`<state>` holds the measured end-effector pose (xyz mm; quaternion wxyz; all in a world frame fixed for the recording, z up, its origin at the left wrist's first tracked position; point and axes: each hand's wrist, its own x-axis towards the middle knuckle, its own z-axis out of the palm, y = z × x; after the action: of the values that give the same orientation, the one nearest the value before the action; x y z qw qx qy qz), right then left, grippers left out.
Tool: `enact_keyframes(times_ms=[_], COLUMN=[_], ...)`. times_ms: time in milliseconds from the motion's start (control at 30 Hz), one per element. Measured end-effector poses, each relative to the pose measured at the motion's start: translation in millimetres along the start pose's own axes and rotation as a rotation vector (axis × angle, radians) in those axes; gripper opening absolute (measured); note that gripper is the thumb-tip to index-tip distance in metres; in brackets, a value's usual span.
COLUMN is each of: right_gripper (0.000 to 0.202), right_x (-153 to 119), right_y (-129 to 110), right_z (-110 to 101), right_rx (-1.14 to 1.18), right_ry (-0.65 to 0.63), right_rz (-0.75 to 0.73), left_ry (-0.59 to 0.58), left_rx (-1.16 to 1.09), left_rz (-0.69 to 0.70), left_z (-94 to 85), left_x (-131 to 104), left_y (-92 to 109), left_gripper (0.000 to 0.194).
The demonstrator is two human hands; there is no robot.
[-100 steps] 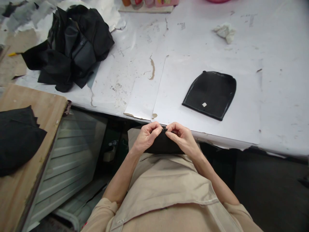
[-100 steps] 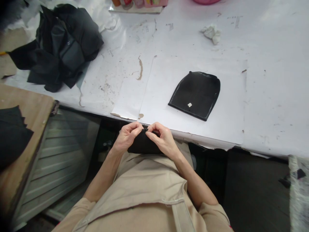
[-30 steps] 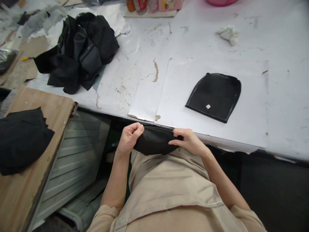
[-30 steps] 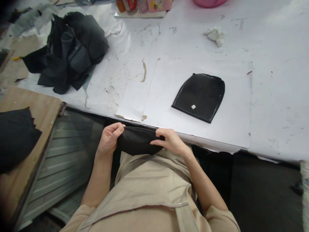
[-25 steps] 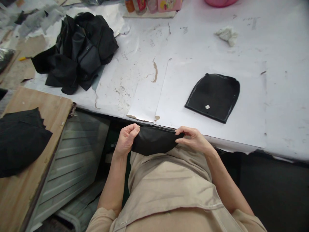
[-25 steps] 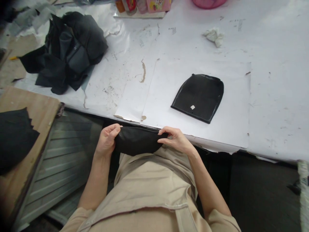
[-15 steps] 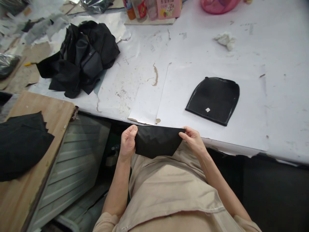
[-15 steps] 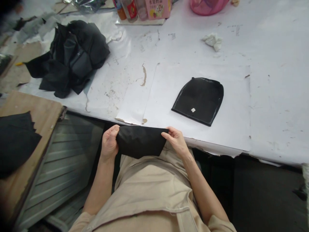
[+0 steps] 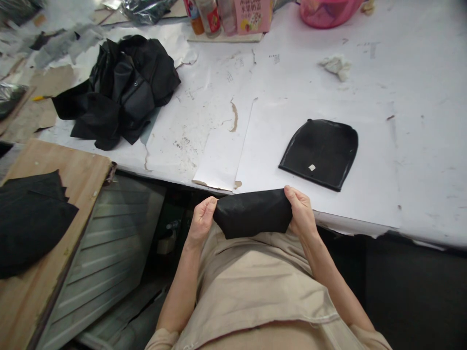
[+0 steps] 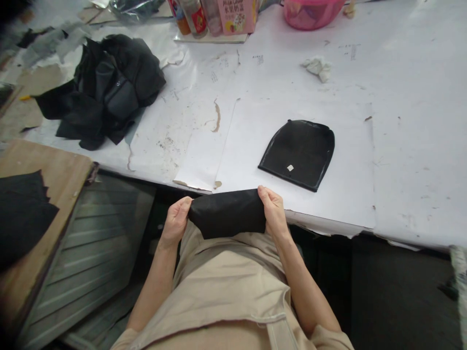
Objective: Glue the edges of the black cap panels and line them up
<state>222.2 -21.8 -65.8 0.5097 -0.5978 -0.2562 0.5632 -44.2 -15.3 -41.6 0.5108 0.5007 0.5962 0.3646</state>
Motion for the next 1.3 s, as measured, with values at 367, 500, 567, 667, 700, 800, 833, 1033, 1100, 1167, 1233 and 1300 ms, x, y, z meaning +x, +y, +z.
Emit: enact_keyframes(times_ms=[367,500,567,667,700,800,833,1033,1100,1167,1233,1300], right_gripper=[0.054,0.046,0.031,0.02,0.016,0.007,0.007,0.012,0.012,0.012,0.014,0.015], right_x=[1.8,0.2,-1.2,-5.8,-7.6,-10.3,-9.8,1.0,2.7,3.3,4.0,5.4], right_y=[-6.9,-0.9,-3.7,-16.9,-22.7,-37.8,-40.9,-42.6,-42.2,-42.8,-44.0,-45.4], right_z=[-5.9,-8.0,-7.3,0.1,4.2,18.2,22.5,33.4,33.0,32.2,31.5,30.9], right_rx=[-0.204,-0.354,-0.474,-0.626,-0.667,-0.723,-0.725,-0.717,-0.715,-0.72,-0.743,-0.774], right_ry=[-0.061,0.016,0.097,0.121,0.071,-0.21,-0.315,-0.612,-0.633,-0.652,-0.681,-0.72], right_rz=[-0.121,-0.232,-0.375,-0.625,-0.698,-0.815,-0.822,-0.763,-0.738,-0.711,-0.676,-0.63], left_ry=[-0.191,-0.162,-0.158,-0.152,-0.151,-0.156,-0.16,-0.167,-0.168,-0.177,-0.197,-0.222], left_rx=[-0.058,-0.153,-0.173,-0.158,-0.142,-0.086,-0.07,0.005,0.021,0.044,0.071,0.1], left_rz=[0.002,-0.058,-0.064,-0.052,-0.046,-0.025,-0.018,0.012,0.019,0.033,0.058,0.093], left_z=[2.6,12.1,14.1,15.0,15.2,15.7,15.8,15.7,15.8,16.5,17.9,19.8], left_x=[10.5,6.0,3.6,1.2,0.5,-2.0,-2.9,-7.4,-8.3,-8.9,-9.3,-9.7], left_y=[14.9,14.8,17.2,22.9,24.9,29.8,30.7,31.0,31.3,32.7,34.8,36.8], left_gripper=[0.043,0.043,0.046,0.048,0.048,0.047,0.047,0.046,0.046,0.045,0.043,0.041])
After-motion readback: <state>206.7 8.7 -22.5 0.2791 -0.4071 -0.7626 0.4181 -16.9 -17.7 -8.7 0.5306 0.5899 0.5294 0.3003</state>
